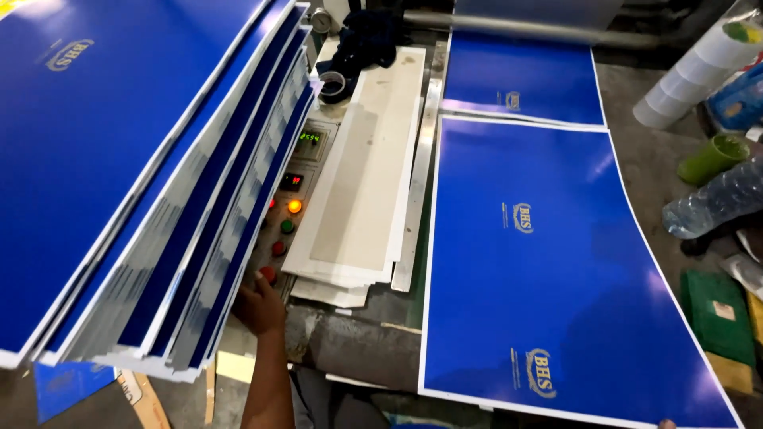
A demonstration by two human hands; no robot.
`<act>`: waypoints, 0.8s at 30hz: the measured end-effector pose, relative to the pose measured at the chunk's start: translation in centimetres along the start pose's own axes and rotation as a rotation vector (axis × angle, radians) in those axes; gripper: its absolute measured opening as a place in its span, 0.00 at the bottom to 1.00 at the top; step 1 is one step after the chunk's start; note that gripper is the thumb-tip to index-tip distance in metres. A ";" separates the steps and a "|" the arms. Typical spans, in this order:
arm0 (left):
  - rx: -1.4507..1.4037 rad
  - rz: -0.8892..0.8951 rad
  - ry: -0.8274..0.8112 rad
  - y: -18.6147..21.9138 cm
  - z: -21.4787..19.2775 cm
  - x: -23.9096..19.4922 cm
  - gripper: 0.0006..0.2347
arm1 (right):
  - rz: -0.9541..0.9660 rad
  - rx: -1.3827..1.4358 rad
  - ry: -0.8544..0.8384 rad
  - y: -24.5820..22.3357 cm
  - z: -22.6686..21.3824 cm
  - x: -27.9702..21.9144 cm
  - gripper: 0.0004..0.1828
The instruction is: The user is operating a laminating machine to apply a plastic coating to printed sheets of paper.
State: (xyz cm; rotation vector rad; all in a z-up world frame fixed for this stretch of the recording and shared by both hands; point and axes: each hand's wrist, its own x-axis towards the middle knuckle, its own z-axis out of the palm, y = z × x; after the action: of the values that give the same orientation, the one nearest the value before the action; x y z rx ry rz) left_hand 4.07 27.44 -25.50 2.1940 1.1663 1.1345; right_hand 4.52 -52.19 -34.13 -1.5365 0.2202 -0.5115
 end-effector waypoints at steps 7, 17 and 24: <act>0.014 0.068 0.013 -1.3 0.2 0.2 0.31 | 0.047 -0.010 0.017 -3.1 1.6 -1.6 0.26; 0.010 -0.041 -0.145 3.4 -4.3 -0.5 0.34 | 0.134 0.069 -0.001 -6.0 7.4 -0.6 0.17; 0.121 0.479 -0.247 17.8 -22.7 1.0 0.06 | 0.365 -0.005 -0.045 -5.4 15.6 7.9 0.17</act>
State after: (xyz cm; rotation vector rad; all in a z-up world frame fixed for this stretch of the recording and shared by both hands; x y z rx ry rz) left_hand -5.20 17.70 0.01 2.7059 0.6361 0.9398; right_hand 17.49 -41.57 -26.79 -1.4681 0.4572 -0.1872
